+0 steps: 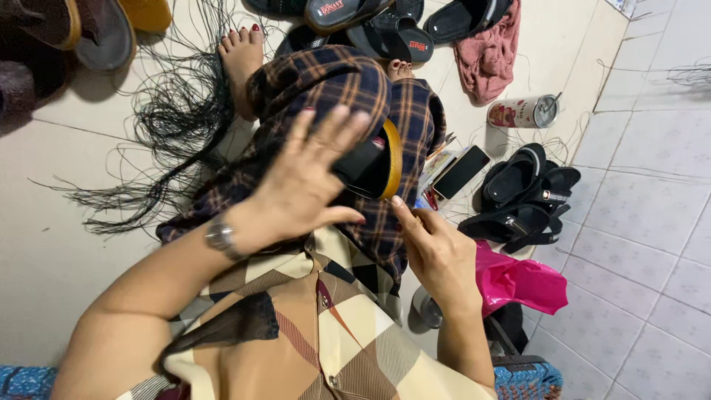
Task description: The person sits on the floor and sews a black slipper using a needle and thread. They hold the slipper between their legs and repeatedly pass the needle through the sole and upper, pulling the thread tight to secure the stitching.
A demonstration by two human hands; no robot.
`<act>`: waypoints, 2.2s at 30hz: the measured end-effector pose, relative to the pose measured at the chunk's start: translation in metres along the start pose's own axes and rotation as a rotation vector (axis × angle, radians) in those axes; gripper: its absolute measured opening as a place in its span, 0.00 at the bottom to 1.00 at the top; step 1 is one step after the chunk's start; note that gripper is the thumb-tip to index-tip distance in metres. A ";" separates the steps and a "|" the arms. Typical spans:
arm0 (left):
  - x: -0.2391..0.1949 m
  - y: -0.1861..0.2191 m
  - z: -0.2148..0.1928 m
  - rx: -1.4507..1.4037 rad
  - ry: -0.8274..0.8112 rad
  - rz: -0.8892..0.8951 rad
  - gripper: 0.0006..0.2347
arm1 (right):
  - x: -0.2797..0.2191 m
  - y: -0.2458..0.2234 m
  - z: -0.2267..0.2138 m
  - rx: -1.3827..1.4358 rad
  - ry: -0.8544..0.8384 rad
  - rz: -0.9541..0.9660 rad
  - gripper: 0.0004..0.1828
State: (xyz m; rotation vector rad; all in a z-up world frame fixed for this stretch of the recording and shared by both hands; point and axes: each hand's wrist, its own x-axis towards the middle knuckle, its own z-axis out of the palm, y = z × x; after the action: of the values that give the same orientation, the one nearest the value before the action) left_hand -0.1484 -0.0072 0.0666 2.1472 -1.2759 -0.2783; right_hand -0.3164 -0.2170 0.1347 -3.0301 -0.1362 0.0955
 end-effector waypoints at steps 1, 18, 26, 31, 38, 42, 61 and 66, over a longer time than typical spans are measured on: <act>0.004 0.001 0.014 0.011 0.089 0.085 0.22 | 0.000 0.001 0.000 0.000 0.003 -0.004 0.26; 0.039 -0.003 0.043 0.036 0.381 0.333 0.10 | 0.006 0.000 -0.005 -0.167 -0.028 0.032 0.33; 0.040 -0.007 0.040 -0.023 0.405 0.375 0.12 | 0.007 0.015 0.009 0.115 0.106 -0.057 0.29; 0.042 -0.008 0.036 -0.055 0.403 0.383 0.10 | 0.014 0.015 0.007 0.149 0.117 -0.081 0.28; 0.041 -0.011 0.034 -0.031 0.370 0.389 0.11 | 0.026 0.007 -0.003 0.148 0.126 -0.100 0.23; 0.042 -0.020 0.049 0.017 0.363 0.413 0.09 | 0.027 0.000 0.002 0.096 0.131 -0.058 0.22; -0.027 0.003 0.026 -0.188 0.325 0.187 0.13 | 0.005 -0.016 0.016 -0.144 0.150 0.071 0.13; -0.023 0.026 -0.011 -1.342 -0.022 -0.227 0.13 | 0.011 -0.016 0.017 -0.070 0.204 0.043 0.10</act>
State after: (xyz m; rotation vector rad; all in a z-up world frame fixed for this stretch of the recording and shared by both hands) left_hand -0.1735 0.0076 0.0881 1.0787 -0.5018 -0.9304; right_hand -0.3080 -0.1987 0.1190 -3.0890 -0.0584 -0.2183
